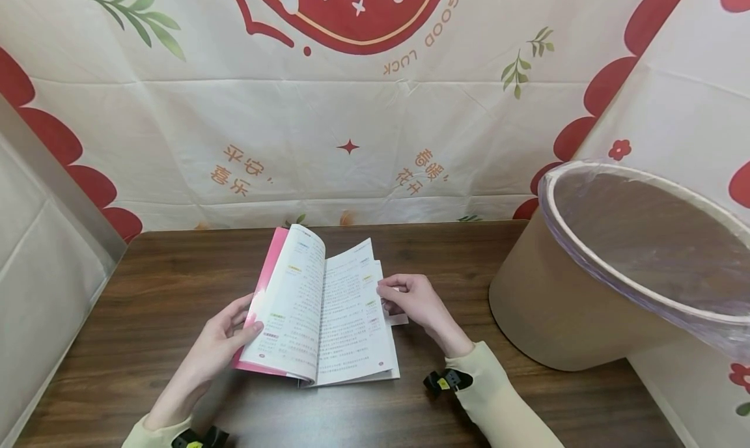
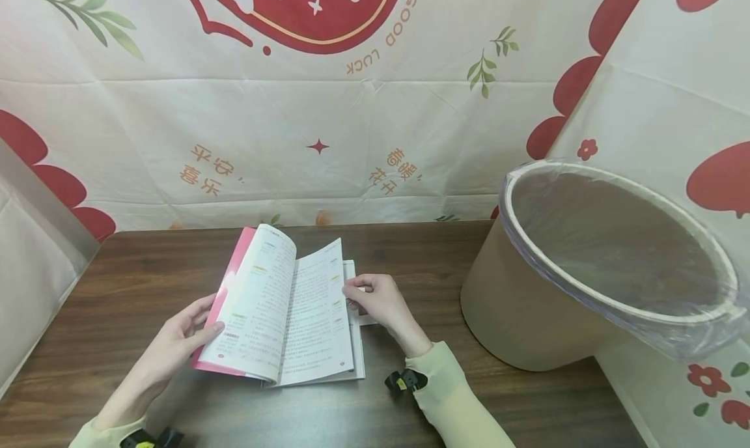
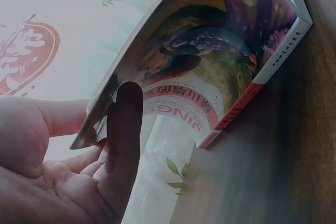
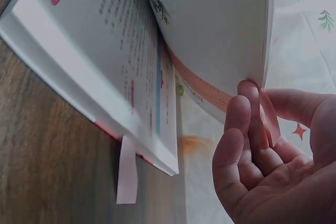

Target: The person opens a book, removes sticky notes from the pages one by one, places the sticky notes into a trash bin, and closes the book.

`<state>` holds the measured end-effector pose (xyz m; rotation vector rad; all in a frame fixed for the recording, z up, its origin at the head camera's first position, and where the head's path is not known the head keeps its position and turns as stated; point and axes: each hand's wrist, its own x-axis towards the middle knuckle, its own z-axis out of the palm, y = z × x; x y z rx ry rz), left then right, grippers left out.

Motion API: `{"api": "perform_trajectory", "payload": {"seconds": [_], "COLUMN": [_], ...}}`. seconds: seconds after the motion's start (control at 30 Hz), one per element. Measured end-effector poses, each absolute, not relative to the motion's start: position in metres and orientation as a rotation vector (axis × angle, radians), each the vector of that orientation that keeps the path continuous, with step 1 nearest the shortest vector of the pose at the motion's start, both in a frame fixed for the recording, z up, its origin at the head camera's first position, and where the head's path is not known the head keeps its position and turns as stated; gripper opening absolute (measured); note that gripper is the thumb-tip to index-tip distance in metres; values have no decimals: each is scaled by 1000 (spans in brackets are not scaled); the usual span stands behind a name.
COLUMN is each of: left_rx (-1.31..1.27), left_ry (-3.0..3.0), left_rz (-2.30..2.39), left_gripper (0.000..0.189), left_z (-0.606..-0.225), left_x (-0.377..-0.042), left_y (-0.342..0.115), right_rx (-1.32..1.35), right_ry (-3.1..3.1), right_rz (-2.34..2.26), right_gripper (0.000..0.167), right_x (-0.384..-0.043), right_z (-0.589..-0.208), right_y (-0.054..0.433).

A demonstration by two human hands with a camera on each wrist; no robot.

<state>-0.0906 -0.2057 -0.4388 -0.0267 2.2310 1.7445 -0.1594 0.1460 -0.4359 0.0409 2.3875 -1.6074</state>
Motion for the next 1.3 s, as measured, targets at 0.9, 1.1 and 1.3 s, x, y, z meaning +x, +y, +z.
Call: {"api": "perform_trajectory", "payload": {"seconds": [0.9, 1.1, 1.3], "left_rx": [73, 86, 139], "left_ry": [2219, 2208, 2201], "left_rz": [1778, 1776, 1764], "left_gripper": [58, 55, 54], "left_z": [-427, -429, -432], "left_x": [-94, -92, -90], "left_y": [-175, -164, -154], "right_rx": [-185, -235, -245], "right_ry": [2510, 2529, 2560], "right_rz": [-1555, -1537, -1501], "right_gripper": [22, 21, 20], "right_x": [-159, -158, -156], "right_z": [-409, -406, -405], "right_y": [113, 103, 98]}}
